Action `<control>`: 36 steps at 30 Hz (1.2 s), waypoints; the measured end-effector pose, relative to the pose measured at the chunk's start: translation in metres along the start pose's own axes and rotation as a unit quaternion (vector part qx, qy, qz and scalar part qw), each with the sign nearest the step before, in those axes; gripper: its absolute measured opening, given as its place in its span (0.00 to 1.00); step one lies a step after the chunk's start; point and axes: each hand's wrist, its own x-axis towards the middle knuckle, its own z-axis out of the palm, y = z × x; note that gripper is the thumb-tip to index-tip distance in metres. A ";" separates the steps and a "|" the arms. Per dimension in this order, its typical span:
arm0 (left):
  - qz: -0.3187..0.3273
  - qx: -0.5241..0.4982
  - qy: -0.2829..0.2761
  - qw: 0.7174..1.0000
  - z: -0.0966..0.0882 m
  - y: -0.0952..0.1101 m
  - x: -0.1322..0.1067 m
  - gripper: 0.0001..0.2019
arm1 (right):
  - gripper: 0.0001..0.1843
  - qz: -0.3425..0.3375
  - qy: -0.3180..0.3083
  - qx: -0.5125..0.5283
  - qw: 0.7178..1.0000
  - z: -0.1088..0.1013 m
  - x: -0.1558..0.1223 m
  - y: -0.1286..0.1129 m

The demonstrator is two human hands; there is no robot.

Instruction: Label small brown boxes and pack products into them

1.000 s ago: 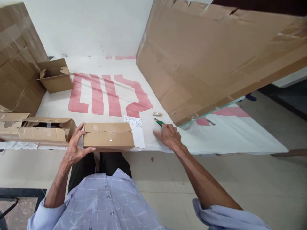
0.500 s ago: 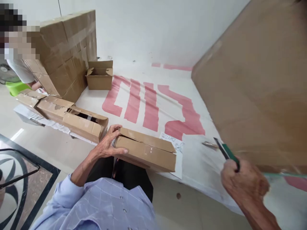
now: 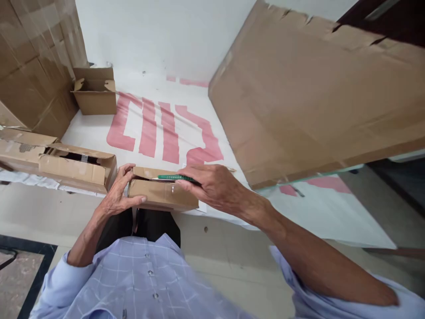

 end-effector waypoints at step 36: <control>-0.169 0.053 0.057 0.983 -0.021 0.024 0.035 0.33 | 0.11 -0.046 0.137 0.004 0.989 0.068 -0.048 0.029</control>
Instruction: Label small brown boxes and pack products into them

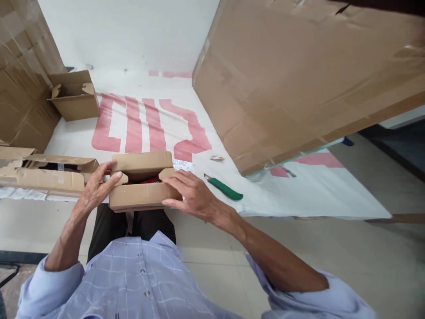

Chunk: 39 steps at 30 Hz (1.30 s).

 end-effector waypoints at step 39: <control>0.086 0.173 0.226 0.955 -0.003 -0.016 -0.006 0.28 | 0.15 0.060 0.047 0.253 0.964 0.021 0.090 0.009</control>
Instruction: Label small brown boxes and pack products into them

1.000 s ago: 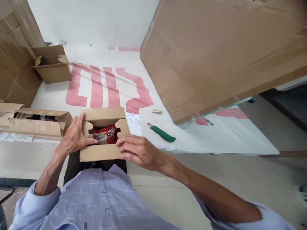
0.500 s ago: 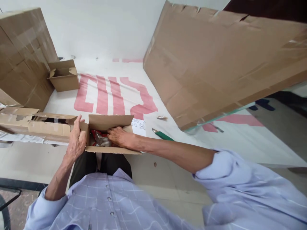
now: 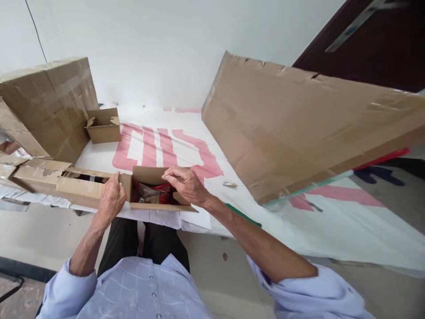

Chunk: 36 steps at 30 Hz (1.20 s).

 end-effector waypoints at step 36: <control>-0.006 -0.527 -0.153 0.836 -0.078 0.076 0.064 0.47 | 0.10 -0.200 0.304 -0.124 0.923 -0.004 0.089 -0.054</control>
